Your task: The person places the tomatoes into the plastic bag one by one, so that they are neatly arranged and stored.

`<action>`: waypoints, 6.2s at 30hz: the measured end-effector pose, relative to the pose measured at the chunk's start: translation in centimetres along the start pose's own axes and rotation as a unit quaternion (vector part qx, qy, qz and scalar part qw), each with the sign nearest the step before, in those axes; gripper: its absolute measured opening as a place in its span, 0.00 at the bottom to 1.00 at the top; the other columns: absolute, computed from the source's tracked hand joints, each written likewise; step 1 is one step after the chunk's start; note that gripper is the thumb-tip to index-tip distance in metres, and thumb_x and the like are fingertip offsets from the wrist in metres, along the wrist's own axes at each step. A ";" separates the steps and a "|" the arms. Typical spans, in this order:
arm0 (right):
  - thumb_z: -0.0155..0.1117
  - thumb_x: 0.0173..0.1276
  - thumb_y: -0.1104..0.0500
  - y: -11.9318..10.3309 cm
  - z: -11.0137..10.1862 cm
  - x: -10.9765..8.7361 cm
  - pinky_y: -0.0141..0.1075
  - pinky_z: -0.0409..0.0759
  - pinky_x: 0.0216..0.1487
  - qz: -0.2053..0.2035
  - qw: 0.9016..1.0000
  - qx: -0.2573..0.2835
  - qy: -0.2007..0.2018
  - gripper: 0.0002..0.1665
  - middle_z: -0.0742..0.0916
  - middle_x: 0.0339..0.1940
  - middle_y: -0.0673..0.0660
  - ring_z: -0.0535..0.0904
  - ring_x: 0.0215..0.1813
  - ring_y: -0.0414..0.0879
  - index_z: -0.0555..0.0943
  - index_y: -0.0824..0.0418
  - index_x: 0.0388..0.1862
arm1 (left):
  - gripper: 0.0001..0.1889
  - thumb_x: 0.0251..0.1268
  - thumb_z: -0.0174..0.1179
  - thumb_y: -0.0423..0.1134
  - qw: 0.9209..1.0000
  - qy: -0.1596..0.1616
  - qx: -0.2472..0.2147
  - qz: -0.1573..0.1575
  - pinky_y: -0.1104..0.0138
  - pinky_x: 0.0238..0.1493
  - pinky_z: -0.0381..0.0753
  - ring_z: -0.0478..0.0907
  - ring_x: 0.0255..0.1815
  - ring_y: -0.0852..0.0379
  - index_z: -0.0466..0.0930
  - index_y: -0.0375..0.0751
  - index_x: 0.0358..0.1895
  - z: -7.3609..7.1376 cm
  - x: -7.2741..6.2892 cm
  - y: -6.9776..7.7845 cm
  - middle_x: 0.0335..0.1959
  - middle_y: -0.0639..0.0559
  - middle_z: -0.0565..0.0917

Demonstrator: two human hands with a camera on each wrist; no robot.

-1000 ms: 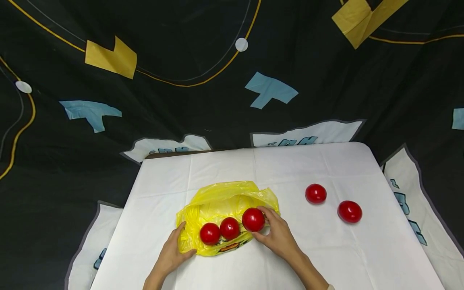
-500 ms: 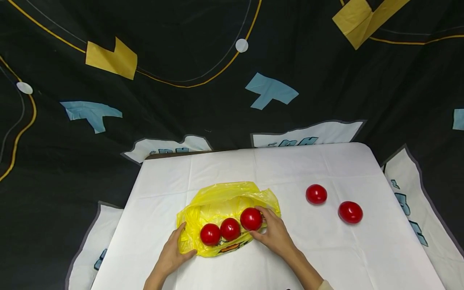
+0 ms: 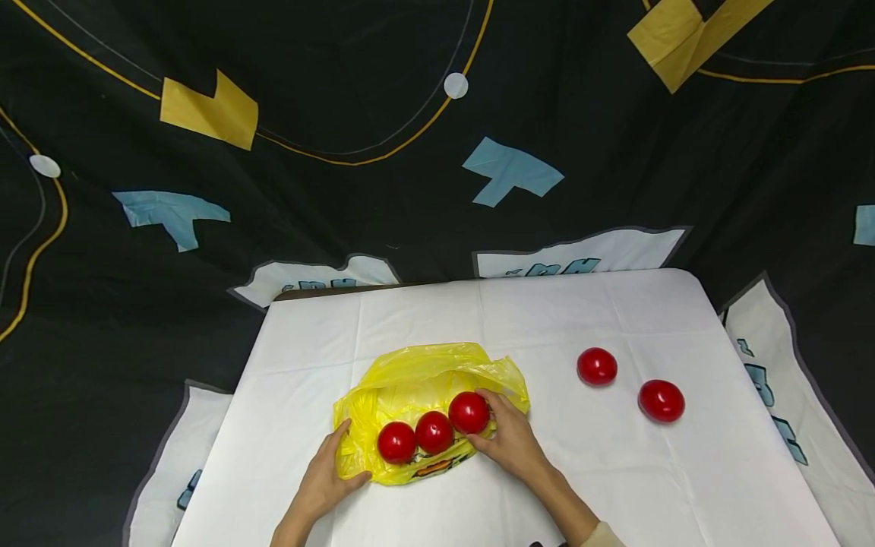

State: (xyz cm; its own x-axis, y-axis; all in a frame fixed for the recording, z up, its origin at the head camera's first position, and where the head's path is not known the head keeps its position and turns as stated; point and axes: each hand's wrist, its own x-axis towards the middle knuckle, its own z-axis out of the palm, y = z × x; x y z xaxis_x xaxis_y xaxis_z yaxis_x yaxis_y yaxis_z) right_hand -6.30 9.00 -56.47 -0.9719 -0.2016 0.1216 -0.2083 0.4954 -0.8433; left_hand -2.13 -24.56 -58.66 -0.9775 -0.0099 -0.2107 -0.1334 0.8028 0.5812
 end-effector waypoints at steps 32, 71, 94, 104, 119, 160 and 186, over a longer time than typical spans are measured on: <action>0.79 0.46 0.61 1.3 1.6 0.1 0.48 0.76 0.59 0.017 0.996 -0.081 -0.019 0.43 0.79 0.57 0.62 0.76 0.57 0.55 0.71 0.65 0.62 | 0.56 0.39 0.76 0.51 1.000 -0.001 -0.001 -0.001 0.46 0.66 0.64 0.65 0.65 0.40 0.53 0.43 0.73 0.0 0.0 0.0 0.64 0.42 0.68; 0.78 0.49 0.59 1.0 1.2 -0.4 0.49 0.74 0.61 -0.012 0.994 -0.106 -0.026 0.42 0.79 0.57 0.60 0.74 0.59 0.54 0.71 0.61 0.63 | 0.56 0.39 0.77 0.50 1.000 -0.004 0.002 -0.002 0.47 0.65 0.65 0.66 0.64 0.40 0.53 0.42 0.73 0.2 -0.3 0.0 0.63 0.42 0.68; 0.75 0.52 0.62 -0.6 -3.8 -2.6 0.40 0.83 0.48 -0.002 0.999 -0.033 -0.025 0.37 0.83 0.50 0.56 0.82 0.45 0.48 0.73 0.61 0.62 | 0.56 0.39 0.77 0.51 1.000 0.001 0.012 0.006 0.47 0.66 0.65 0.66 0.64 0.41 0.53 0.42 0.73 0.2 -0.1 -0.1 0.63 0.42 0.68; 0.76 0.50 0.64 -0.4 -6.7 -3.7 0.33 0.83 0.46 0.006 0.998 -0.050 0.033 0.35 0.85 0.46 0.51 0.82 0.44 0.45 0.75 0.58 0.58 | 0.56 0.39 0.77 0.50 1.000 0.002 0.012 0.011 0.47 0.65 0.65 0.67 0.64 0.41 0.53 0.42 0.73 0.2 0.0 -0.1 0.63 0.42 0.69; 0.76 0.53 0.60 2.5 -12.0 -5.3 0.19 0.78 0.43 0.026 0.989 -0.073 0.125 0.33 0.84 0.50 0.54 0.79 0.45 0.38 0.75 0.59 0.58 | 0.56 0.38 0.77 0.49 1.000 -0.001 0.006 -0.004 0.46 0.65 0.65 0.66 0.65 0.40 0.53 0.43 0.73 0.2 -0.1 0.1 0.63 0.42 0.68; 0.66 0.64 0.49 9.3 -20.3 -6.9 0.16 0.76 0.28 0.231 0.954 -0.137 0.136 0.40 0.71 0.61 0.72 0.70 0.57 0.67 0.64 0.67 0.68 | 0.56 0.39 0.77 0.50 1.000 -0.006 -0.005 -0.005 0.44 0.65 0.64 0.66 0.65 0.39 0.53 0.43 0.73 -0.1 -0.2 0.2 0.64 0.42 0.68; 0.68 0.62 0.50 11.7 -20.1 -6.5 0.61 0.75 0.50 0.252 0.951 -0.140 0.113 0.45 0.67 0.59 0.78 0.67 0.55 0.72 0.59 0.71 0.69 | 0.57 0.38 0.77 0.49 1.000 0.001 -0.002 -0.012 0.46 0.66 0.64 0.66 0.65 0.41 0.53 0.43 0.74 0.1 -0.1 0.0 0.63 0.43 0.69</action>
State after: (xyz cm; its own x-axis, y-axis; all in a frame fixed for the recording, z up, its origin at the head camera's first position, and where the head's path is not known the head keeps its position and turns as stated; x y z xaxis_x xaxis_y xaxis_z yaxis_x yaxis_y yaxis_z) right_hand -4.67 33.08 -56.62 -0.9482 0.2924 -0.1245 0.2999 0.6932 -0.6554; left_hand -1.98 -24.47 -58.73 -0.9742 -0.0305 -0.2234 -0.1578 0.7999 0.5791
